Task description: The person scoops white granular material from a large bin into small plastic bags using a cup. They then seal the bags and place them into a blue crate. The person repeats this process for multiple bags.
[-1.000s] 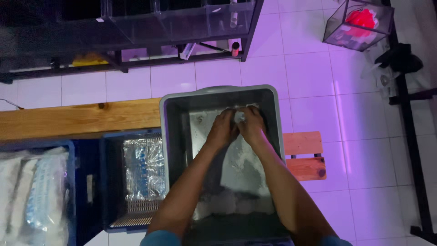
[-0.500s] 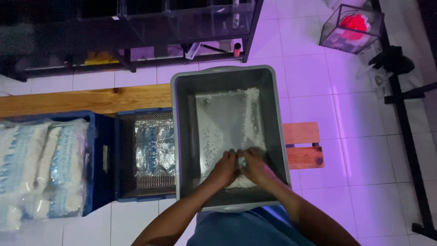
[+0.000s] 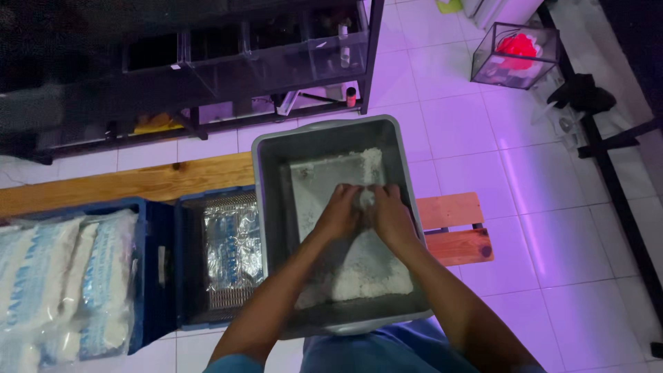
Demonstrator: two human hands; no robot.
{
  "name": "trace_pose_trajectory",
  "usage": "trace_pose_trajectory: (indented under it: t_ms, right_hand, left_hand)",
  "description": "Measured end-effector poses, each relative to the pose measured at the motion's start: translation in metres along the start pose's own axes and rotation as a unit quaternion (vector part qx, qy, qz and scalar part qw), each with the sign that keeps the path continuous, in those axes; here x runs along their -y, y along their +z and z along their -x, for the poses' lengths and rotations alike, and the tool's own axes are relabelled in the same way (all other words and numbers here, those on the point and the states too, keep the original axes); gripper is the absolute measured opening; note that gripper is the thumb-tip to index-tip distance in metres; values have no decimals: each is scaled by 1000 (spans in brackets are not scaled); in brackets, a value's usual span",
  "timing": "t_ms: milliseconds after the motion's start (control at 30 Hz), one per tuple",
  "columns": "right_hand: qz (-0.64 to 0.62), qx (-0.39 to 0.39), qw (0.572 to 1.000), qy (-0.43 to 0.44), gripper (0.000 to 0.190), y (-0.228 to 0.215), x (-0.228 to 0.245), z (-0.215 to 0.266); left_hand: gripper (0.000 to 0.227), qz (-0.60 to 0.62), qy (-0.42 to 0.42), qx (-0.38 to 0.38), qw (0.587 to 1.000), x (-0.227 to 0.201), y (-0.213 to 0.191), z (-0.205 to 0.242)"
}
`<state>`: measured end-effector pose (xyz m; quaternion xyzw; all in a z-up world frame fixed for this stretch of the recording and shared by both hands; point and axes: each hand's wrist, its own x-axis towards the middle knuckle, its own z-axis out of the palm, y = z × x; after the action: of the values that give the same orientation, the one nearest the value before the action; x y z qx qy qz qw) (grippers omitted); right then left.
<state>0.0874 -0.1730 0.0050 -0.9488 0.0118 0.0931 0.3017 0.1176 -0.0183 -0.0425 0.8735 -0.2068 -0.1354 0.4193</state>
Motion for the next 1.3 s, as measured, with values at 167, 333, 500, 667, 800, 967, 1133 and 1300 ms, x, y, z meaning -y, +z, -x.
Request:
trace_pose_trajectory:
  t_ms: [167,333,500,667,800,967,1133,1300]
  right_hand:
    - [-6,-43,998,38,52,-5,16,-50]
    - [31,-15,996,81,61,10,14,-78]
    - [26,-10,995,95,58,14,29,-96]
    - [108,-72,990,59,50,93,-26,-137]
    - [195,-115,973,39,37,120,-47,-149]
    - [89,-26,993,69,38,98,-38,-142]
    - [78,91,985,127,44,86,-34,-151]
    - [61,130,980,136,46,99,-47,-142]
  left_hand:
    - [59,83,52,-41,994,31,-12,-70]
    - [51,99,11,-48,994,48,-10,-96]
    - [46,212,-71,-122,967,49,2,-96]
    - [54,175,-99,-126,971,57,2,-98]
    - [62,144,-113,-144,973,56,5,-103]
    - [52,121,-160,-111,973,39,-6,-112]
    - [51,119,-158,-82,977,56,2,-117]
    - [48,94,-194,-36,976,42,4,-107]
